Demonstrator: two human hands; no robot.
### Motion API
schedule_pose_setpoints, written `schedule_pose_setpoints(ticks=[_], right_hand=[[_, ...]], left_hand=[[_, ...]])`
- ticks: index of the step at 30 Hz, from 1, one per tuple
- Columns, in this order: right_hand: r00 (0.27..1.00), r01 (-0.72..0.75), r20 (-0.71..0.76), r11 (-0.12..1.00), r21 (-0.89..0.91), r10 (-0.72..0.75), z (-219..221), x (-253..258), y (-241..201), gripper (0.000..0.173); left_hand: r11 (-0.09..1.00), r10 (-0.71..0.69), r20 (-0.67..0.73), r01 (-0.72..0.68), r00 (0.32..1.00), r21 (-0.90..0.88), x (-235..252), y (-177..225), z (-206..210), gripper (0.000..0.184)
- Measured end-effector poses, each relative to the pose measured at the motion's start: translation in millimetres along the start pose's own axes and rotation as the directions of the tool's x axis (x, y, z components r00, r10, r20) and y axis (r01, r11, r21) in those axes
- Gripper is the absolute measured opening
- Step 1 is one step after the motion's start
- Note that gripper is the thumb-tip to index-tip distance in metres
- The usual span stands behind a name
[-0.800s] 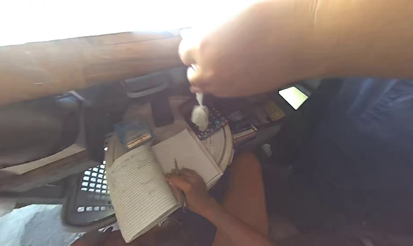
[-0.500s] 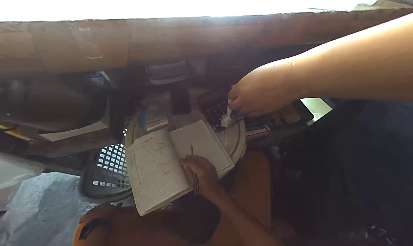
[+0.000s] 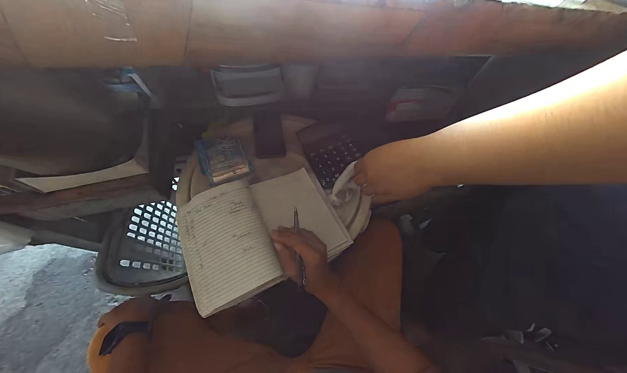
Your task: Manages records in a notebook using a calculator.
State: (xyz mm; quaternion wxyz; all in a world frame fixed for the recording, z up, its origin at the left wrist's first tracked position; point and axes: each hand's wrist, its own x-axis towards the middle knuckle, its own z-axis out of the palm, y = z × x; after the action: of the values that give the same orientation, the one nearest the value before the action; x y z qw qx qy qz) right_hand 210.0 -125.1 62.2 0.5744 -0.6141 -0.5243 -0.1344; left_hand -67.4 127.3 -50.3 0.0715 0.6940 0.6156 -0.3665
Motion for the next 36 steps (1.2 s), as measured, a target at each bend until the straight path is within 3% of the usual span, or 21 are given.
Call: schedule_pose_setpoints(ticks=[4, 11, 13, 15, 17, 19, 25, 30, 36], right_hand=[[0.996, 0.089, -0.023, 0.987, 0.135, -0.087, -14, 6, -18, 0.018], [0.971, 0.150, 0.143, 0.955, 0.257, -0.191, 2, 9, -44, 0.022], [0.986, 0.082, 0.126, 0.970, 0.228, -0.113, 4, 16, -38, 0.021], [0.992, -0.099, 0.103, 0.968, 0.230, 0.077, 3, 21, -27, 0.021], [0.946, -0.325, 0.101, 0.896, 0.303, 0.309, 5, 22, -14, 0.019], [0.907, -0.420, 0.118, 0.840, 0.344, 0.405, 5, 20, -6, 0.019], [0.954, -0.298, 0.074, 0.928, 0.223, 0.289, 8, 14, -7, 0.018], [0.971, -0.240, 0.041, 0.964, 0.110, 0.237, 10, 10, -8, 0.018], [0.975, -0.219, 0.044, 0.972, 0.087, 0.216, 10, 8, -8, 0.019]], left_hand=[[1.000, 0.001, -0.006, -0.002, 1.000, -0.010, 1, -1, 0, 0.075], [1.000, -0.011, -0.011, 0.011, 1.000, -0.008, 0, 1, -1, 0.072], [1.000, -0.019, -0.019, 0.019, 1.000, -0.004, 2, 0, -1, 0.073], [1.000, -0.023, -0.019, 0.022, 1.000, -0.008, 2, -1, 0, 0.074], [1.000, -0.023, -0.006, 0.023, 1.000, -0.010, -2, -1, -3, 0.074], [1.000, -0.014, 0.002, 0.014, 1.000, -0.024, -2, -1, -3, 0.074], [1.000, -0.002, -0.018, 0.001, 1.000, -0.025, 5, -1, 1, 0.072], [0.995, 0.048, 0.008, -0.047, 0.999, -0.086, -46, 3, -26, 0.068], [0.997, -0.016, 0.003, 0.016, 1.000, -0.074, -18, 0, -9, 0.074]])
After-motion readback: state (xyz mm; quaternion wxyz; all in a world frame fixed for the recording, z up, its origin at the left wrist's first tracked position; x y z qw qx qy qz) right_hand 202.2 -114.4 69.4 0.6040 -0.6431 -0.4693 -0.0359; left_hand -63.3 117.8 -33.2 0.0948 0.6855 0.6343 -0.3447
